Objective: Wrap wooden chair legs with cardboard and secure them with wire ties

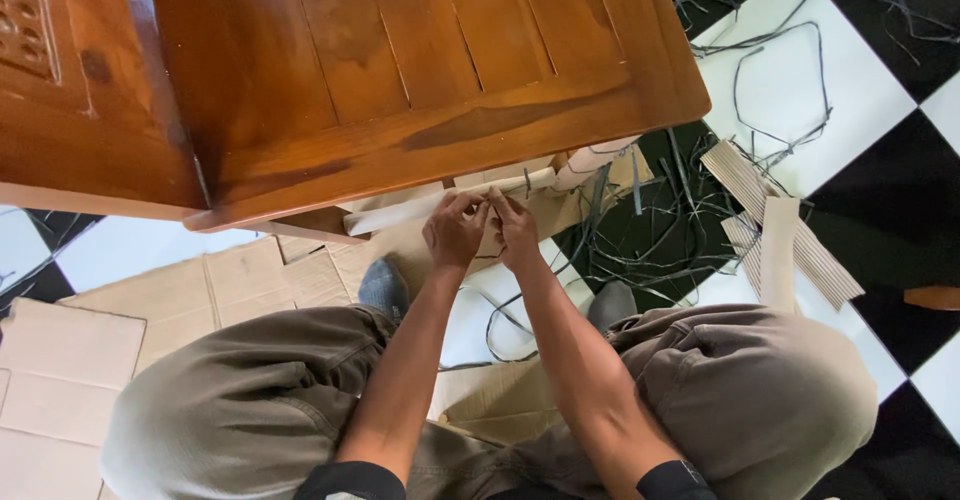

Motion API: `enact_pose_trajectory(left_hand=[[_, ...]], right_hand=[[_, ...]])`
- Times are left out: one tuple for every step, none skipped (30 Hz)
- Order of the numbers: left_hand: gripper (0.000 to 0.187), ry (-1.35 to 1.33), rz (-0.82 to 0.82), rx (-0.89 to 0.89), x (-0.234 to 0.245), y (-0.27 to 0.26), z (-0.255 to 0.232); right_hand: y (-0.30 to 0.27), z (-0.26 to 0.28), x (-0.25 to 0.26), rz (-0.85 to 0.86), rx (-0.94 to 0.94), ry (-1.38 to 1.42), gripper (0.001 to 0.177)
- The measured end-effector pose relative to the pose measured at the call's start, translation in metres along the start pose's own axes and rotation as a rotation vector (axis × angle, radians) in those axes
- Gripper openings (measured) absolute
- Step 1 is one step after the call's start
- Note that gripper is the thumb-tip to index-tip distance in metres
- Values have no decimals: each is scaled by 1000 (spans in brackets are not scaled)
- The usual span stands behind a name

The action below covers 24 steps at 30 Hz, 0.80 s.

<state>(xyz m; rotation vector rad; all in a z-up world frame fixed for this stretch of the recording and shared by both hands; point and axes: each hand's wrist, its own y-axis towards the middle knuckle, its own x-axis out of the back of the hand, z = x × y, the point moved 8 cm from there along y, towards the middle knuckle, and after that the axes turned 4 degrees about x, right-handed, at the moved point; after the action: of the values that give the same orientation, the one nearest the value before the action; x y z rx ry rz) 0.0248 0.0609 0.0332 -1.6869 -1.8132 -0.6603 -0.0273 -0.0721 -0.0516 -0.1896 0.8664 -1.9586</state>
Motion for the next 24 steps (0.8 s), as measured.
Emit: enact_pose_trajectory(left_hand=[[8, 1, -1, 1, -1, 1, 2], [8, 13, -10, -1, -1, 1, 5], [8, 26, -18, -3, -2, 2, 8], [8, 26, -22, -2, 5, 2, 2], [7, 9, -50, -21, 14, 3, -6], [7, -7, -75, -38, 23, 1, -12], [7, -6, -75, -34, 23, 3, -11], [8, -6, -107, -56, 24, 7, -13], [10, -5, -139, -79, 26, 10, -15], [10, -7, -139, -77, 13, 15, -6], [10, 7, -202, -121, 5, 20, -1], [12, 20, -264, -166, -4, 24, 4], [12, 19, -263, -165, -5, 30, 1], [10, 48, -108, -158, -17, 38, 0], [12, 76, 48, -150, -30, 44, -2], [12, 75, 50, -152, -16, 31, 20], [12, 70, 54, -152, -18, 45, 10], [12, 65, 56, -152, -14, 44, -18], [12, 60, 59, -153, -12, 46, -21], [11, 56, 62, -153, -9, 47, -25], [11, 52, 65, -152, -6, 47, -29], [11, 47, 67, -152, -5, 49, -31], [11, 42, 69, -153, -5, 51, -32], [11, 37, 73, -151, -4, 51, -34]], right_hand=[[1, 1, -1, 2, -1, 0, 42], [2, 2, -2, -5, 3, -1, 43], [3, 3, -3, -12, 7, -2, 44], [8, -1, -2, -8, 7, -3, 44], [13, -4, 0, -19, 19, -16, 45], [16, -9, 3, -32, 29, -31, 46], [17, -11, 3, -30, 26, -33, 46], [19, -11, 5, -41, 22, -47, 44], [20, -11, 6, -53, 18, -62, 43], [15, -5, 4, -53, 18, -64, 43], [11, 0, 2, -53, 16, -70, 44], [6, 5, 1, -54, 13, -75, 46], [5, 8, 0, -55, 13, -77, 46], [3, 10, -2, -52, 20, -75, 46], [1, 12, -3, -49, 26, -73, 47], [3, 10, -3, -52, 27, -73, 47], [5, 9, -2, -54, 34, -77, 48], [7, 8, -2, -55, 41, -81, 48], [2, 13, -6, -57, 42, -80, 48], [-3, 18, -8, -68, 38, -71, 48], [-9, 22, -11, -79, 34, -61, 49], [-8, 22, -11, -80, 36, -61, 49], [-8, 23, -12, -88, 38, -36, 48], [-9, 22, -12, -96, 38, -10, 48]])
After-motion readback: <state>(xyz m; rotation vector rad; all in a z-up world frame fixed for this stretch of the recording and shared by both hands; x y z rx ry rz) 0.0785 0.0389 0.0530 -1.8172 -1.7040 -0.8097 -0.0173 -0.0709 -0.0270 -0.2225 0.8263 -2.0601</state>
